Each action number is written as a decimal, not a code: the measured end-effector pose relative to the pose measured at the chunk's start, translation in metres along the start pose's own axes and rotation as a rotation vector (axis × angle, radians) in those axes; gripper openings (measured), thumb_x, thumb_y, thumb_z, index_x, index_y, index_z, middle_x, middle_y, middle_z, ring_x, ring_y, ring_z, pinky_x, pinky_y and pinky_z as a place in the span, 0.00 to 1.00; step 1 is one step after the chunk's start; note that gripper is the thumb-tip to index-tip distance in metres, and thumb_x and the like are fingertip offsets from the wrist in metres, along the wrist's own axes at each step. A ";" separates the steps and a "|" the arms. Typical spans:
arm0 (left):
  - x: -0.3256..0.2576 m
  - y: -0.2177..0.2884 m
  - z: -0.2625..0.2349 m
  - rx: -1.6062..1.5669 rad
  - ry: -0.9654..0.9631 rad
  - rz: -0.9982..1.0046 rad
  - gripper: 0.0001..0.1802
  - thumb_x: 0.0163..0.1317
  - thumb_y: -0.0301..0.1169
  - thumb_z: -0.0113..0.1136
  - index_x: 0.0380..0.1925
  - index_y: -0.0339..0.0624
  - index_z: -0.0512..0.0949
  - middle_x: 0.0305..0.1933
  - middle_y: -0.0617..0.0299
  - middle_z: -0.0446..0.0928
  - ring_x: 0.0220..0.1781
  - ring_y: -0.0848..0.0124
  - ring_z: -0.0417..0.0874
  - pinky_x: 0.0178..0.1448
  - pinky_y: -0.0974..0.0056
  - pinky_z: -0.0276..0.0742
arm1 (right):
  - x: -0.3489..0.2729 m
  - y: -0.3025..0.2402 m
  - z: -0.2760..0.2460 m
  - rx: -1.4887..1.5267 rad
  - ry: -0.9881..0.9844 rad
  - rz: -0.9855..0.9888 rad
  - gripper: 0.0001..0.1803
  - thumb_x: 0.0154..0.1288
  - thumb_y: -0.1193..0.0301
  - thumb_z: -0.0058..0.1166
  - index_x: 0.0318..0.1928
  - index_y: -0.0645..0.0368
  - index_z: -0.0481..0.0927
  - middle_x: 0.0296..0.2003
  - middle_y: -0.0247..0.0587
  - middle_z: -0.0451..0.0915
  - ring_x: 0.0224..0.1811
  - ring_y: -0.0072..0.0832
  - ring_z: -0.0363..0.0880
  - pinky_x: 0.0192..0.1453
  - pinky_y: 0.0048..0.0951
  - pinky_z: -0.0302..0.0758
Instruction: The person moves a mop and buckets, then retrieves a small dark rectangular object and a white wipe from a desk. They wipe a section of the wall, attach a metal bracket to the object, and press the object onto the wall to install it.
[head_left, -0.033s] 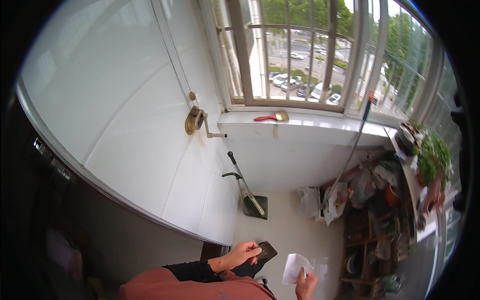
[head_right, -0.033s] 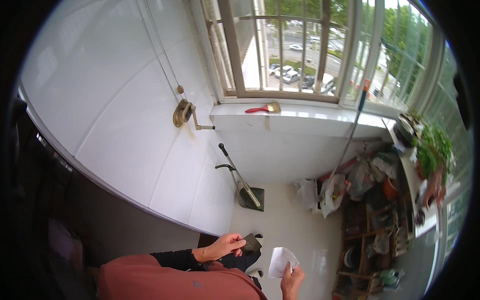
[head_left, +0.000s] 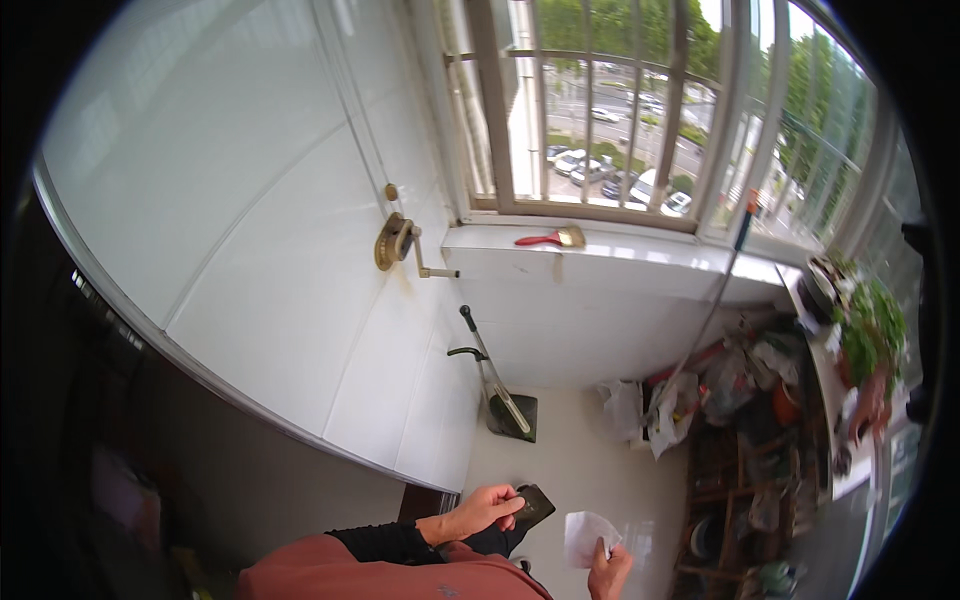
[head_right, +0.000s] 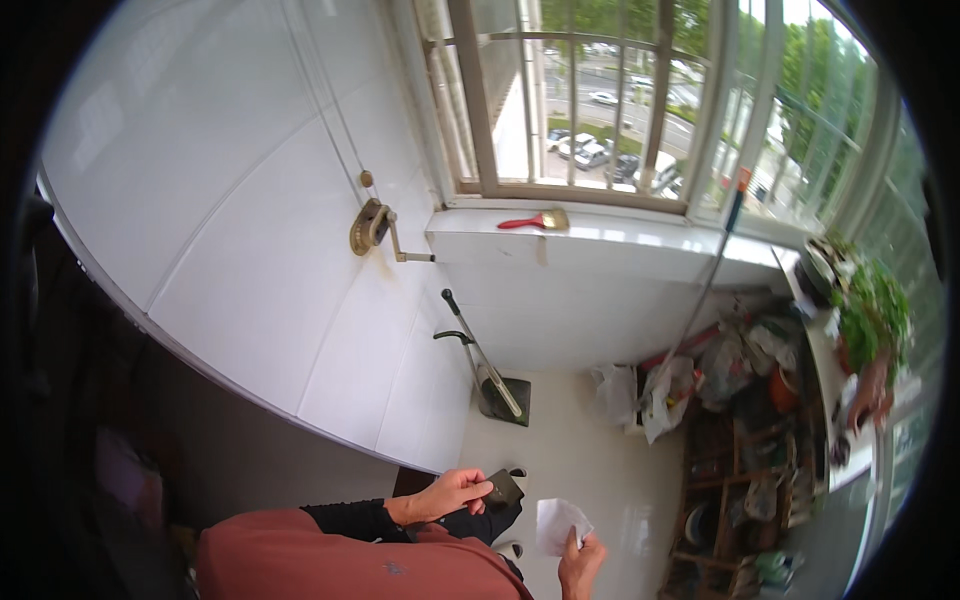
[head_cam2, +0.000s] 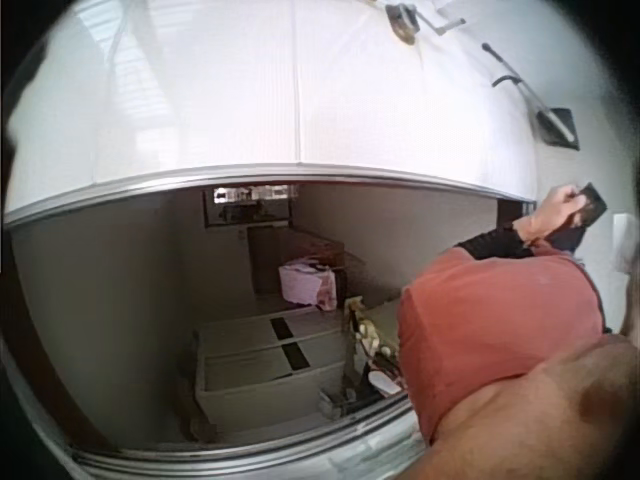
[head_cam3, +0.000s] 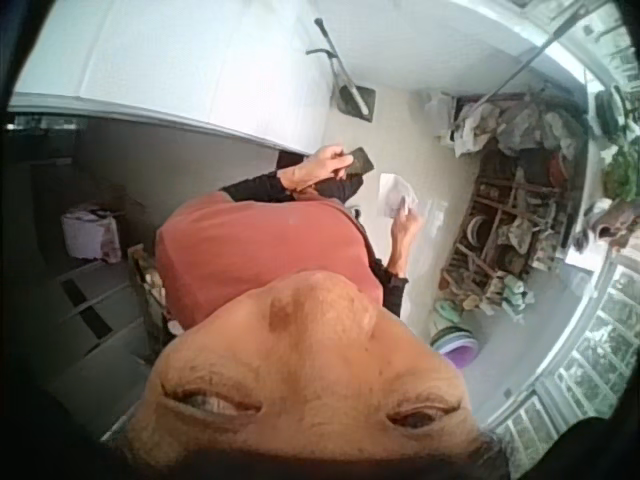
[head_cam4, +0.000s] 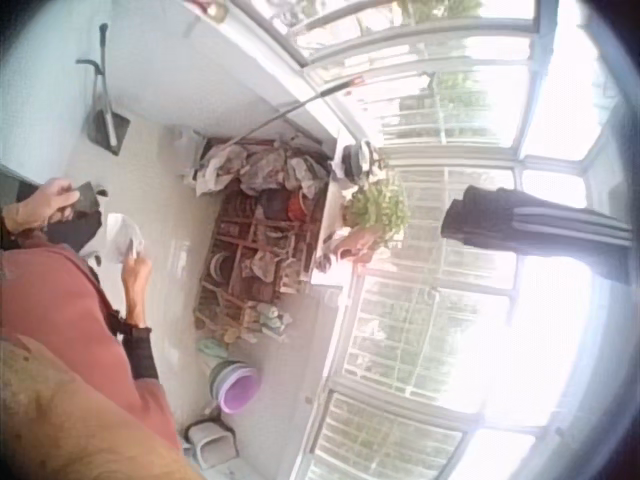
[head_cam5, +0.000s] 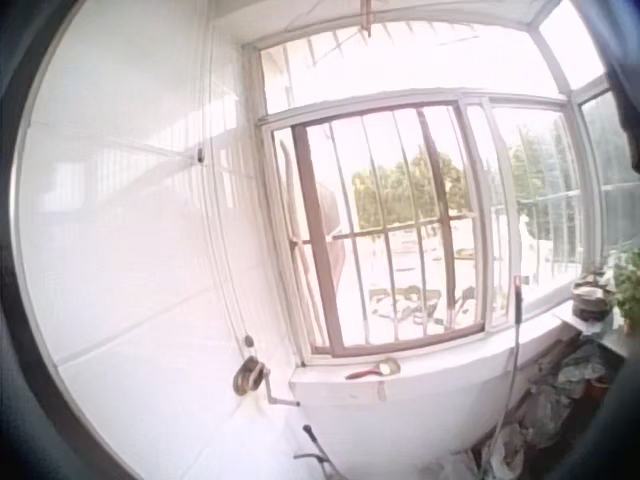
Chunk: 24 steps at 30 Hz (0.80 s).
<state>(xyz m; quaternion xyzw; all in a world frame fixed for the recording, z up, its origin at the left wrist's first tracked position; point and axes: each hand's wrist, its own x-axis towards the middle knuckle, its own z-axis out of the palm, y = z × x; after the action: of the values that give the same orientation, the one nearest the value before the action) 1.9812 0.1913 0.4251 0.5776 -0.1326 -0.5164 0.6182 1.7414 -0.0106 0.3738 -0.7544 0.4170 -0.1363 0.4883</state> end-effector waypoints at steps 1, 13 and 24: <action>0.010 0.005 -0.002 -0.009 0.026 0.008 0.13 0.79 0.36 0.57 0.39 0.37 0.75 0.27 0.64 0.78 0.29 0.76 0.78 0.39 0.68 0.76 | 0.018 -0.011 0.000 -0.132 -0.080 0.047 0.16 0.74 0.63 0.54 0.44 0.67 0.81 0.30 0.49 0.81 0.31 0.40 0.77 0.37 0.43 0.72; 0.144 0.096 -0.019 0.050 0.122 0.133 0.12 0.79 0.36 0.57 0.38 0.38 0.75 0.27 0.66 0.78 0.27 0.81 0.76 0.35 0.71 0.72 | 0.185 -0.080 -0.001 0.028 -0.055 -0.111 0.10 0.71 0.75 0.52 0.45 0.65 0.84 0.27 0.43 0.81 0.29 0.25 0.75 0.36 0.34 0.73; 0.197 0.167 -0.003 -0.282 0.814 0.386 0.13 0.77 0.36 0.60 0.35 0.39 0.77 0.25 0.66 0.76 0.27 0.79 0.78 0.41 0.66 0.81 | 0.396 -0.141 0.010 0.037 -0.448 -0.369 0.12 0.67 0.78 0.44 0.43 0.65 0.83 0.31 0.51 0.83 0.34 0.36 0.81 0.43 0.35 0.77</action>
<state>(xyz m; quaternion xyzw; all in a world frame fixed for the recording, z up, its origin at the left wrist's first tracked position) 2.1493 0.0039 0.4810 0.6084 0.0869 -0.1364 0.7769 2.0612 -0.2817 0.4095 -0.8199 0.1518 -0.0604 0.5487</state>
